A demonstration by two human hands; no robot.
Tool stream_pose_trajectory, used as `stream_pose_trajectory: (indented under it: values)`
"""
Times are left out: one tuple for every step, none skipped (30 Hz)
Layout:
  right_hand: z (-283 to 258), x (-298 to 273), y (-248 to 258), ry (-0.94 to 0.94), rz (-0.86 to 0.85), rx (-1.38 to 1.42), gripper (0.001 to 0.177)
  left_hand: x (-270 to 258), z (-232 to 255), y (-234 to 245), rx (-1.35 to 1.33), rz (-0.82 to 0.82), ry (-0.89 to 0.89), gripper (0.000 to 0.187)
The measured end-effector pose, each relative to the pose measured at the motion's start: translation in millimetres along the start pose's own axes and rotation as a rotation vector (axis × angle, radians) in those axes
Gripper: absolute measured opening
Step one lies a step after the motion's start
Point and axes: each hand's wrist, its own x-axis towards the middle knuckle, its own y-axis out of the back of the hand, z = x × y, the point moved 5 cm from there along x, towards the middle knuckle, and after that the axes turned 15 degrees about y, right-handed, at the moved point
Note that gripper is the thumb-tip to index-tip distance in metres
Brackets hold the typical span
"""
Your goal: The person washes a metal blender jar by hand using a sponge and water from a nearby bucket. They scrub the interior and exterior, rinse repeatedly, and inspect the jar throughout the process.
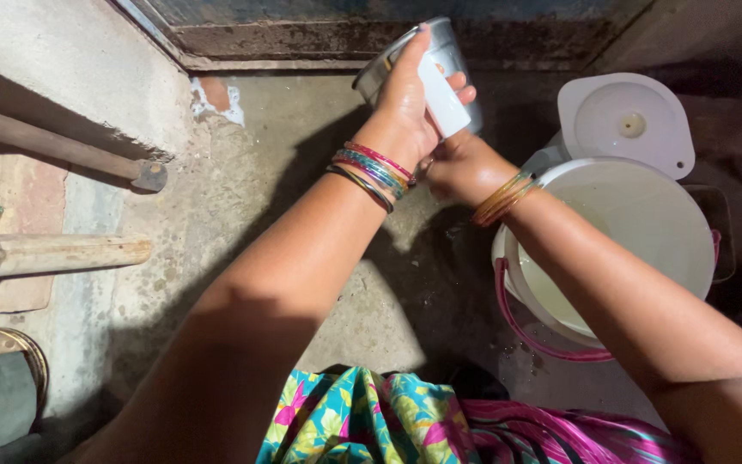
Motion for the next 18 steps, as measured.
stream_pose_trajectory:
  values:
    - [1, -1, 3, 0.000, -0.024, 0.276, 0.016, -2, -2, 0, -0.031, -0.023, 0.058, 0.054]
    - [2, -4, 4, 0.002, -0.047, 0.552, 0.022, -5, -4, -1, -0.062, -0.046, 0.117, 0.051]
    - [4, -7, 8, -0.009, -0.043, 0.701, 0.020, -8, -3, -4, -0.108, -0.100, 0.080, 0.047]
    - [6, -11, 10, -0.020, -0.040, 0.849, 0.018, -11, -3, -7, -0.153, -0.155, 0.043, 0.044]
    - [8, -15, 13, -0.033, -0.036, 0.994, 0.017, -14, -2, -12, -0.201, -0.212, 0.006, 0.041]
    - [8, -19, 12, -0.035, -0.122, 1.063, 0.021, -14, -3, -12, -0.168, -0.190, 0.025, 0.043]
    - [7, -24, 11, -0.039, -0.206, 1.130, 0.025, -14, -5, -13, -0.137, -0.169, 0.047, 0.046]
    - [4, -29, 10, -0.043, -0.291, 1.196, 0.029, -14, -8, -14, -0.106, -0.148, 0.068, 0.049]
    - [10, -31, 15, -0.095, -0.163, 1.121, 0.025, -13, -8, -16, -0.095, -0.138, 0.019, 0.049]
    - [13, -33, 19, -0.144, -0.036, 1.044, 0.022, -12, -9, -19, -0.084, -0.129, -0.030, 0.050]
    - [15, -35, 23, -0.189, 0.088, 0.964, 0.021, -12, -8, -22, -0.071, -0.121, -0.081, 0.052]
    - [11, -36, 21, -0.199, 0.106, 1.027, 0.024, -13, -11, -24, -0.006, -0.103, -0.063, 0.050]
    - [5, -37, 18, -0.208, 0.122, 1.089, 0.027, -14, -14, -26, 0.060, -0.085, -0.047, 0.049]
    - [0, -39, 15, -0.216, 0.137, 1.152, 0.030, -17, -16, -28, 0.127, -0.067, -0.031, 0.048]
    - [-7, -42, 15, -0.145, 0.142, 1.146, 0.034, -19, -17, -30, 0.066, -0.109, -0.045, 0.045]
    - [-13, -45, 16, -0.075, 0.147, 1.140, 0.038, -23, -16, -32, 0.004, -0.151, -0.059, 0.043]
    - [-17, -51, 16, -0.008, 0.156, 1.131, 0.042, -27, -16, -33, -0.060, -0.192, -0.068, 0.041]
    - [-17, -56, 17, -0.005, 0.224, 1.155, 0.040, -32, -12, -33, -0.173, -0.300, -0.086, 0.042]
